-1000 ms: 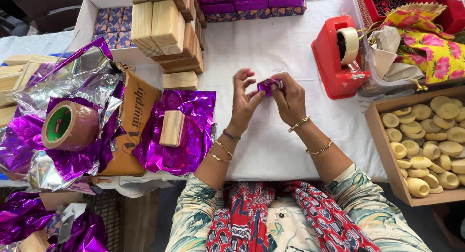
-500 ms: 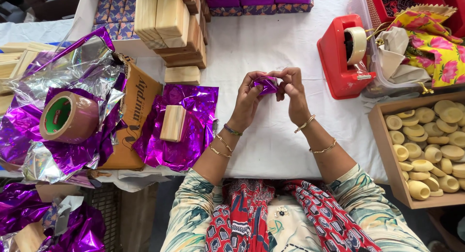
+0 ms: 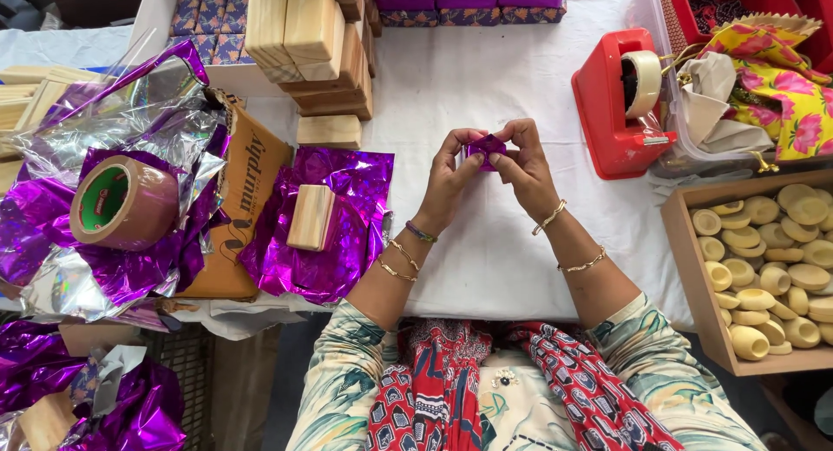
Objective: The person wipes a small wooden box with a cloth, then places it on a sheet of purple metallic paper. They fold the paper around the box and use a tape dispenser to secure the wrapping with clear tape, completing the package.
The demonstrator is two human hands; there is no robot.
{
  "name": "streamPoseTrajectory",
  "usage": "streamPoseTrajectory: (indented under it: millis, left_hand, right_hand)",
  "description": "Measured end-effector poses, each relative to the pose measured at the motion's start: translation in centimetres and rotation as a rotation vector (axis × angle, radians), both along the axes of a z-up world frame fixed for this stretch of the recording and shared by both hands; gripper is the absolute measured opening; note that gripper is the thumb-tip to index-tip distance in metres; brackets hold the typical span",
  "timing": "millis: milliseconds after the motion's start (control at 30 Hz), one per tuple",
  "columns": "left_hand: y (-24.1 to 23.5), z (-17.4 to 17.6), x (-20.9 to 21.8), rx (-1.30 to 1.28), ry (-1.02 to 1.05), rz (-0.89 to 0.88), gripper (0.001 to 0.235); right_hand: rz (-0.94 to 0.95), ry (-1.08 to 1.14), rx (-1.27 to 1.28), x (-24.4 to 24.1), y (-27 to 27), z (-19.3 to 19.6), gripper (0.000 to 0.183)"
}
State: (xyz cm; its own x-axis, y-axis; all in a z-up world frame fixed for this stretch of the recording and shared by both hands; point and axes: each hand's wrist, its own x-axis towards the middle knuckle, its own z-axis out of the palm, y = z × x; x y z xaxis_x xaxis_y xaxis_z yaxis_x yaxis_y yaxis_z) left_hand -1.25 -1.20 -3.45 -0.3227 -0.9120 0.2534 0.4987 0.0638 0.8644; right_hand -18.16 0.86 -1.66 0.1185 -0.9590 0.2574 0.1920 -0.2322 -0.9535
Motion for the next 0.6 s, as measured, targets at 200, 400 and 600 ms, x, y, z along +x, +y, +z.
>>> streamPoseTrajectory:
  millis: [200,400,600]
  left_hand:
    - [-0.4,0.0,0.2,0.014,-0.003,0.005,0.023]
    - [-0.4,1.1,1.2,-0.009,-0.130,0.079,0.021]
    - [-1.1,0.4,1.7,-0.025,-0.133,0.087,0.015]
  right_hand:
    - [0.011,-0.008,-0.047,-0.4,-0.7,-1.3,0.025]
    - [0.044,0.028,-0.019,-0.4,-1.1,-0.8,0.025]
    - [0.068,0.083,-0.036,-0.8,-1.6,-1.7,0.010]
